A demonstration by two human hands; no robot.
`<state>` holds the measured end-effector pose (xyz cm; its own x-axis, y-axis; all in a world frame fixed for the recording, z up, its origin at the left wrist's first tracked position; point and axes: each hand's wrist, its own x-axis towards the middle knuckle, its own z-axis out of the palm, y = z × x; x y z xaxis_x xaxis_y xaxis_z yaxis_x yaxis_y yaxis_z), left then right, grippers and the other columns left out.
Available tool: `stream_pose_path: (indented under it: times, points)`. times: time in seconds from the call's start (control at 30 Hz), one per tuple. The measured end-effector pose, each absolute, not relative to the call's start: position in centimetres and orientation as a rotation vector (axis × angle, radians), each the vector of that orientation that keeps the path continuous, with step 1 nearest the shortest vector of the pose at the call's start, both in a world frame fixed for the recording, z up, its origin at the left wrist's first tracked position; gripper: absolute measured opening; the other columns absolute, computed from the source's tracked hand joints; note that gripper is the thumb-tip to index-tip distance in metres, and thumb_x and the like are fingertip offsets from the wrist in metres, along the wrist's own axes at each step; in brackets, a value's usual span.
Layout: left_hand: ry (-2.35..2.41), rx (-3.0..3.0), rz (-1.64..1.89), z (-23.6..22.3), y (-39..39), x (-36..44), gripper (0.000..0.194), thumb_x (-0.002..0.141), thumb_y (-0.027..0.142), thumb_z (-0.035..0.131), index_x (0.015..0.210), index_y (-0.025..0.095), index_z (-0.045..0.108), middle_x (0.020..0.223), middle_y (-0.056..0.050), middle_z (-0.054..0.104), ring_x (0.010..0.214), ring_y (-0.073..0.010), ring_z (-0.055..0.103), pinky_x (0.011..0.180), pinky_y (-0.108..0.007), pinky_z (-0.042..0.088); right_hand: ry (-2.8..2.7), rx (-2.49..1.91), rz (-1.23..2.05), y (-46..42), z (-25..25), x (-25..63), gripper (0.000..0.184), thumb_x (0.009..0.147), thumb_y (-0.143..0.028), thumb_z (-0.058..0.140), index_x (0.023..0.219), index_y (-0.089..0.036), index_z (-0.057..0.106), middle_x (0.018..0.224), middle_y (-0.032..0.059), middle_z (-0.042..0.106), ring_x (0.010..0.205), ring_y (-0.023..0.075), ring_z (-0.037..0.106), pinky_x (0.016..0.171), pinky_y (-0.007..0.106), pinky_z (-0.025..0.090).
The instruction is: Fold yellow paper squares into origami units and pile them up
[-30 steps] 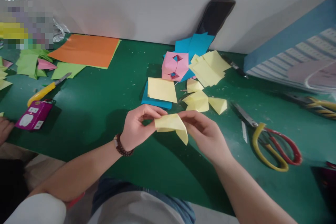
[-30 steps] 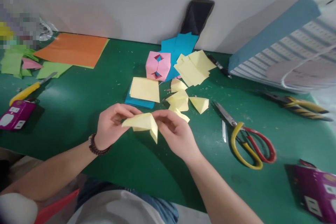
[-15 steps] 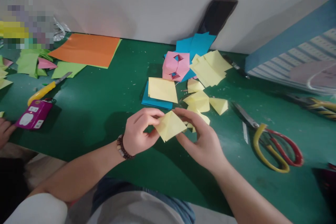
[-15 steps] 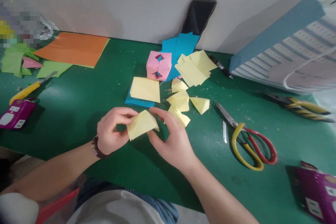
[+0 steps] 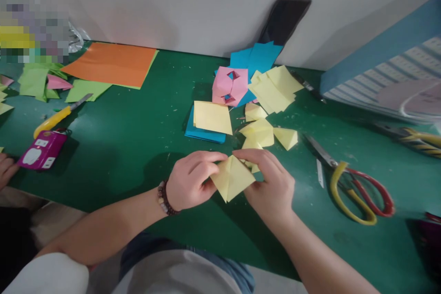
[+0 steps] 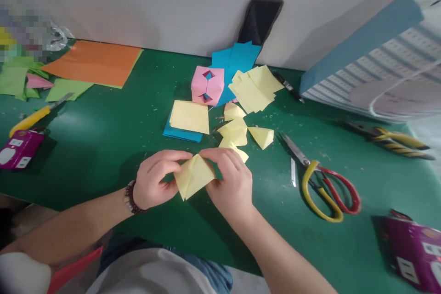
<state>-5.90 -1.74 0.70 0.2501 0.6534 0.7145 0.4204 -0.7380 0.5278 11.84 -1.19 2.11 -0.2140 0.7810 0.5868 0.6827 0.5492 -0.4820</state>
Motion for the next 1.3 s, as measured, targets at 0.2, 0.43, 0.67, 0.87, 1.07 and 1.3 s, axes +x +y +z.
stream_pose_path:
  times: [0.2, 0.43, 0.67, 0.87, 1.07, 1.3]
  points:
    - [1.011, 2.296, 1.475, 0.84, -1.84, -5.83, 0.020, 0.078, 0.011, 0.066, 0.091, 0.018, 0.053, 0.100, -0.012, 0.072, 0.091, -0.0178, 0.070, 0.077, -0.028, 0.059, -2.031, -1.069, 0.017, -1.01, 2.18, 11.99, 0.022, 0.080, -0.008, 0.059, 0.097, -0.022, 0.059, 0.089, 0.0037, 0.071, 0.083, 0.0187, 0.067, 0.074, 0.032, 0.054]
    - [1.073, 2.280, 1.431, 1.20, -1.74, -5.92, 0.020, 0.080, 0.010, 0.061, 0.098, 0.019, 0.058, 0.095, -0.009, 0.073, 0.088, -0.0181, 0.071, 0.077, -0.029, 0.060, -2.097, -1.078, -0.040, -1.23, 1.88, 12.18, 0.028, 0.079, -0.009, 0.058, 0.102, -0.025, 0.057, 0.092, 0.0056, 0.072, 0.085, 0.0217, 0.067, 0.074, 0.037, 0.056]
    - [1.120, 2.226, 1.439, 1.16, -1.72, -5.72, 0.019, 0.080, 0.009, 0.061, 0.096, 0.020, 0.060, 0.099, -0.008, 0.073, 0.092, -0.0181, 0.070, 0.080, -0.031, 0.060, -2.100, -1.087, -0.026, -1.28, 1.91, 11.94, 0.030, 0.080, -0.008, 0.056, 0.105, -0.025, 0.057, 0.093, 0.0051, 0.072, 0.085, 0.0215, 0.067, 0.074, 0.036, 0.056]
    - [1.088, 2.213, 1.456, 1.04, -1.92, -5.45, 0.020, 0.079, 0.007, 0.064, 0.094, 0.019, 0.060, 0.101, -0.008, 0.073, 0.093, -0.0173, 0.070, 0.081, -0.029, 0.059, -2.081, -1.118, -0.017, -1.20, 2.14, 11.69, 0.024, 0.082, -0.009, 0.057, 0.102, -0.022, 0.058, 0.088, 0.0051, 0.071, 0.081, 0.0197, 0.066, 0.071, 0.033, 0.054]
    - [1.095, 2.175, 1.460, 1.24, -2.03, -5.49, 0.019, 0.080, 0.008, 0.062, 0.094, 0.020, 0.059, 0.101, -0.008, 0.073, 0.092, -0.0174, 0.070, 0.080, -0.029, 0.059, -2.073, -1.089, -0.038, -1.38, 2.20, 11.70, 0.025, 0.082, -0.009, 0.057, 0.102, -0.025, 0.057, 0.088, 0.0037, 0.071, 0.079, 0.0195, 0.066, 0.071, 0.033, 0.054]
    - [1.095, 2.138, 1.516, 1.54, -1.96, -5.27, 0.016, 0.080, 0.017, 0.066, 0.091, 0.021, 0.055, 0.094, -0.007, 0.073, 0.086, -0.0174, 0.071, 0.075, -0.027, 0.059, -2.091, -1.108, -0.083, -1.55, 2.18, 11.41, 0.026, 0.081, -0.012, 0.058, 0.104, -0.025, 0.055, 0.091, 0.0047, 0.072, 0.080, 0.0204, 0.068, 0.070, 0.033, 0.055]
